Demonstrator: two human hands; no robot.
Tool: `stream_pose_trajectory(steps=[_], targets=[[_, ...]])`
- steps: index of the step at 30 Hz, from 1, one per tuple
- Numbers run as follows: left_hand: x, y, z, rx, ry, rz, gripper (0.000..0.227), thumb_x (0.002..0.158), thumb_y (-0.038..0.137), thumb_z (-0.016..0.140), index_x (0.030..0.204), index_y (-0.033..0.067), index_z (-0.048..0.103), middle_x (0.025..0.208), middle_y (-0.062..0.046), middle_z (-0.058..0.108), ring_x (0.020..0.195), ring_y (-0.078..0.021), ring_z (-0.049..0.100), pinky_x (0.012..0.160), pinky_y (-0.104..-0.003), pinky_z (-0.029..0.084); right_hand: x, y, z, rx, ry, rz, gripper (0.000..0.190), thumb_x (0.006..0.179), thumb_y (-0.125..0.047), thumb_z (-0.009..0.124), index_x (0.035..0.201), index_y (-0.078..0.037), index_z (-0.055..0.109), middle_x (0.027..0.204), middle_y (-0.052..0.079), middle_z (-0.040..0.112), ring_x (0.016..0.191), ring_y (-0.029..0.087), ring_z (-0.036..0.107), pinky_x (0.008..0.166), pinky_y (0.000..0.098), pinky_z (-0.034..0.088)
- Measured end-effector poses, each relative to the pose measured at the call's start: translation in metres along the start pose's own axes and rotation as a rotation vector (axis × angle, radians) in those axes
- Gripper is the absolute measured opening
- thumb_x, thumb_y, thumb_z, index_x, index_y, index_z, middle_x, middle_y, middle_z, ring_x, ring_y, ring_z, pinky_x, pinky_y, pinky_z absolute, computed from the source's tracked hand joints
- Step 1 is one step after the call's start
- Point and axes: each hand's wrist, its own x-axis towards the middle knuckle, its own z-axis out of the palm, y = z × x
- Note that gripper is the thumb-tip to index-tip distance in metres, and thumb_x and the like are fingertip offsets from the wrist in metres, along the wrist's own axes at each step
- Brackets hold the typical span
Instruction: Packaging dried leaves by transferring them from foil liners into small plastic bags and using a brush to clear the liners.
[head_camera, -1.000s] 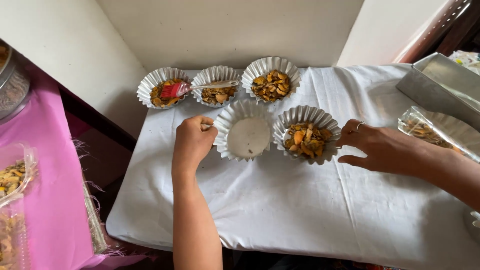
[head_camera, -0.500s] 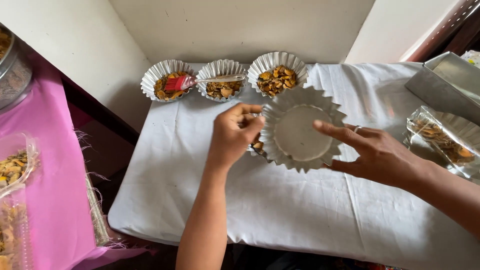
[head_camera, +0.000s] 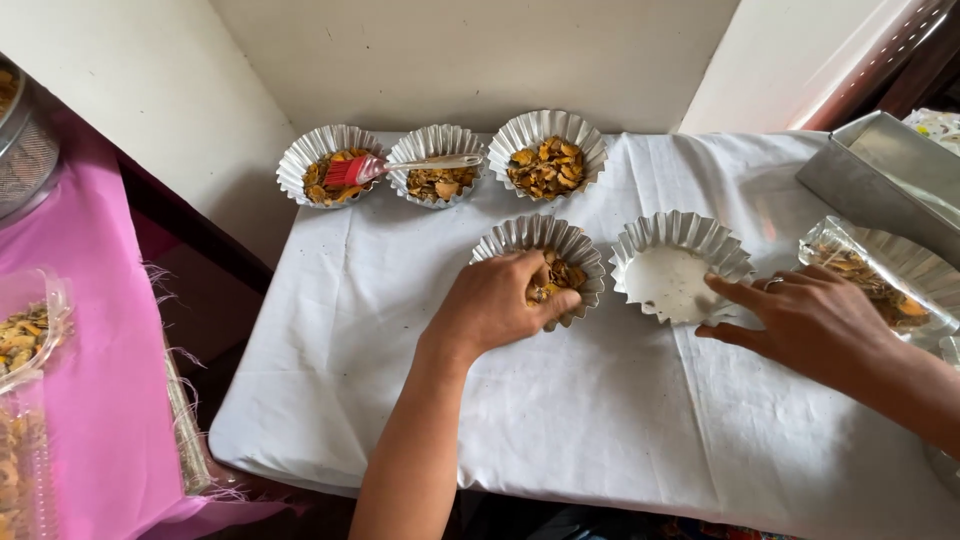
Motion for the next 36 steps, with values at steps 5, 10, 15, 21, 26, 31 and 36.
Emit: stream_pose_trajectory(steps=[5,10,15,21,26,31,36], targets=[[-0.002,0.003,0.000,0.125,-0.140,-0.078,0.072,0.079,0.070,0.065,0.115,0.0100,0.049,0.101,-0.008,0.069,0.095,-0.0312,0.065,0.077,-0.047,0.049,0.019,-0.014,-0.022,-0.065,-0.280,-0.011,0.089,0.083,-0.081,0.041,0.161,-0.043,0.022,0.102,-0.008,0.076,0.098,0.012,0.072,0.105,0.0333,0.046],[0.000,-0.007,0.007,0.176,-0.046,-0.066,0.048,0.085,0.057,0.068,0.091,0.0096,0.061,0.089,-0.009,0.072,0.084,-0.0348,0.069,0.071,-0.052,0.053,0.042,-0.018,-0.088,-0.175,-0.377,-0.023,0.109,0.073,-0.091,0.049,0.163,-0.039,0.017,0.039,-0.009,0.050,0.036,0.006,0.046,0.051,0.0211,0.049],[0.001,-0.011,0.007,0.144,-0.017,-0.043,0.041,0.091,0.050,0.068,0.090,0.0106,0.054,0.075,-0.006,0.065,0.070,-0.0312,0.065,0.060,-0.047,0.048,0.116,-0.052,-0.157,0.105,0.047,-0.082,0.064,0.096,-0.058,0.053,0.149,-0.022,0.056,0.094,-0.005,0.082,0.075,0.023,0.081,0.071,0.0463,0.065],[0.007,-0.025,0.013,0.146,0.508,0.139,0.023,0.089,0.035,0.065,0.078,0.0154,0.058,0.066,-0.005,0.064,0.066,-0.0293,0.071,0.065,-0.042,0.058,0.285,-0.100,-0.060,0.414,0.100,-0.067,0.044,0.099,-0.047,0.049,0.129,-0.022,0.070,0.105,0.013,0.076,0.104,0.041,0.071,0.086,0.0585,0.056],[0.014,-0.050,0.006,0.328,0.949,0.048,0.027,0.091,0.042,0.066,0.077,0.0206,0.056,0.061,0.000,0.059,0.053,-0.0233,0.066,0.053,-0.035,0.055,0.308,-0.146,-0.048,0.563,0.041,-0.054,0.050,0.096,-0.056,0.057,0.112,-0.012,0.076,0.101,0.016,0.076,0.105,0.041,0.071,0.086,0.0564,0.056],[0.014,-0.069,-0.008,0.380,1.182,-0.107,0.017,0.088,0.038,0.068,0.082,0.0243,0.061,0.060,0.004,0.060,0.051,-0.0224,0.065,0.053,-0.036,0.055,0.320,-0.157,-0.015,0.773,0.089,-0.023,0.026,0.086,-0.040,0.067,0.093,-0.019,0.081,0.088,0.013,0.075,0.098,0.040,0.071,0.087,0.0527,0.055],[-0.007,-0.051,-0.039,0.172,1.144,-0.161,0.045,0.095,0.009,0.065,0.137,0.0001,0.054,0.113,-0.025,0.064,0.104,-0.0419,0.067,0.085,-0.052,0.060,0.270,-0.136,-0.075,0.939,0.369,-0.025,0.019,0.095,-0.032,0.074,0.094,-0.013,0.076,0.076,0.009,0.068,0.077,0.033,0.070,0.072,0.0459,0.053]])
